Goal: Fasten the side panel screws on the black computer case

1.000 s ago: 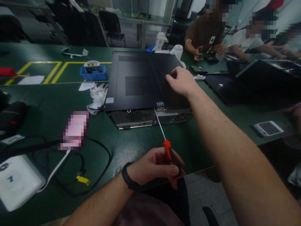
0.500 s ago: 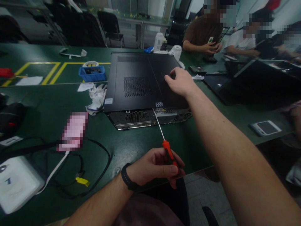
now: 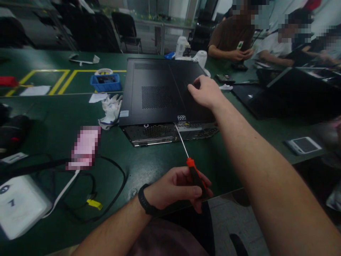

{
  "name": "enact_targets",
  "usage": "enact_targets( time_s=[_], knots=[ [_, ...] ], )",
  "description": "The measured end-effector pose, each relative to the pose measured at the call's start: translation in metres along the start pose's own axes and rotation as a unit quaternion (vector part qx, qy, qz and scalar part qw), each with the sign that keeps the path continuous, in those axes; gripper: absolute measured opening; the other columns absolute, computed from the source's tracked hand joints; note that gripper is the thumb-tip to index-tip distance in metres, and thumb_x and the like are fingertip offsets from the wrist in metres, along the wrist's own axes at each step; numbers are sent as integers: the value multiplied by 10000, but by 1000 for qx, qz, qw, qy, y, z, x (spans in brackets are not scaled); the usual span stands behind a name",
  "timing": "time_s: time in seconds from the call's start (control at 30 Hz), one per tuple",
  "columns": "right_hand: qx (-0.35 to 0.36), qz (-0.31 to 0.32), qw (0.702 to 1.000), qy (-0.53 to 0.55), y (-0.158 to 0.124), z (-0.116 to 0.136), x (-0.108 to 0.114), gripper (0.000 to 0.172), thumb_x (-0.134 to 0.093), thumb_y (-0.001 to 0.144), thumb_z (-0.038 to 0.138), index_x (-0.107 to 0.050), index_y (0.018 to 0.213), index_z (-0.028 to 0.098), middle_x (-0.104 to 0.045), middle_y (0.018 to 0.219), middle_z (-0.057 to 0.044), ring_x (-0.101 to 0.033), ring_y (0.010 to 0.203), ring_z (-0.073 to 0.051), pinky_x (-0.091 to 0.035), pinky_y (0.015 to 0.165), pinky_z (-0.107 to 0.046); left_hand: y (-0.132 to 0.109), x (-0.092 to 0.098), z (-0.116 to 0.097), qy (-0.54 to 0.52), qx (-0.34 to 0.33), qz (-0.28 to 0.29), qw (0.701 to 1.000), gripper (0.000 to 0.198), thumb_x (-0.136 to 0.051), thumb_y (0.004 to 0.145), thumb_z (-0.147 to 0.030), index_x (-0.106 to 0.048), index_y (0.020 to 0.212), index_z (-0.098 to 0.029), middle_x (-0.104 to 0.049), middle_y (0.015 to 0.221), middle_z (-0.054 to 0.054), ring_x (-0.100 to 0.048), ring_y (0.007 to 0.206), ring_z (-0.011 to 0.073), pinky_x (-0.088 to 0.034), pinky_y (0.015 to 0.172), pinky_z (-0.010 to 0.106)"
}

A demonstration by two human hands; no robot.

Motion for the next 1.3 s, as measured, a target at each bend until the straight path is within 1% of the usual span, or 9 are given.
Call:
enact_targets(
  time_s=[0.13, 0.3, 0.37, 0.57, 0.7, 0.87, 1.0, 1.2, 1.3],
  knots=[
    [0, -6, 1000, 2, 0, 0, 0, 487, -506, 991, 517, -644, 1250, 128, -668, 1304, -201, -597, 1279, -388, -454, 1113, -565, 1, -1, -1, 0, -6, -3, 1000, 351, -880, 791, -371, -683, 976, -147, -736, 857, 33, -693, 603, 107, -601, 551, 227],
    [-9, 4, 1000, 1, -1, 1, 1, 497, -502, 998, 512, -636, 1274, 121, -651, 1331, -211, -580, 1299, -392, -437, 1126, -560, 2, -2, -4, 24, -4, 8, 1000, 363, -880, 790, -401, -666, 899, -128, -732, 858, 41, -696, 588, 94, -588, 547, 191],
    [-11, 8, 1000, 2, -1, 2, 2, 502, -499, 1000, 515, -630, 1280, 120, -646, 1340, -214, -573, 1310, -398, -431, 1130, -566, 2, -2, -4, 11, -8, 11, 1000, 358, -882, 789, -389, -669, 916, -131, -738, 859, 44, -703, 603, 101, -599, 560, 202],
    [-11, 7, 1000, 4, -1, 1, 2, 492, -504, 998, 502, -637, 1283, 124, -650, 1331, -208, -572, 1306, -392, -423, 1137, -562, 1, -3, -3, -19, 1, 4, 1000, 414, -888, 777, -343, -725, 1098, -140, -759, 946, 77, -726, 674, 128, -625, 644, 258],
    [-4, -4, 1000, 0, 0, 0, 0, 494, -507, 993, 519, -648, 1263, 129, -664, 1298, -201, -587, 1276, -384, -444, 1116, -563, 1, -3, -3, -7, 6, -5, 1000, 398, -903, 758, -373, -702, 1017, -146, -749, 895, 55, -704, 638, 129, -600, 601, 264],
    [-3, 3, 1000, -3, 0, 1, 1, 515, -492, 998, 532, -635, 1277, 122, -654, 1323, -209, -580, 1297, -392, -433, 1134, -565, 1, -5, -6, 42, 13, -7, 999, 427, -893, 758, -470, -675, 901, -132, -711, 829, 30, -672, 581, 97, -566, 553, 221],
    [-6, 6, 1000, -5, 0, 1, 1, 518, -483, 1002, 521, -626, 1292, 115, -646, 1341, -214, -568, 1320, -396, -422, 1143, -563, 1, -4, -5, 28, 6, -1, 1000, 414, -889, 771, -448, -674, 930, -132, -735, 873, 46, -689, 598, 101, -587, 567, 225],
    [-3, -7, 1000, 1, 0, -1, 0, 501, -516, 991, 515, -651, 1266, 118, -666, 1302, -205, -595, 1269, -381, -446, 1115, -559, 1, -2, -1, -9, 4, -2, 1000, 390, -879, 798, -353, -722, 1079, -133, -764, 933, 76, -720, 659, 113, -629, 634, 244],
    [-4, -6, 1000, 0, 0, -1, 0, 497, -518, 989, 513, -649, 1269, 124, -667, 1298, -204, -597, 1269, -384, -450, 1113, -558, 1, -4, -3, -5, 5, -6, 1000, 370, -886, 789, -358, -723, 1032, -132, -748, 890, 57, -705, 643, 105, -626, 610, 236]
  ],
)
Point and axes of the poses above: each hand's wrist, its own y-axis towards the middle knuckle, its own x-axis out of the back of the hand, z = x × y, the point moved 1 cm from there along y, towards the middle knuckle
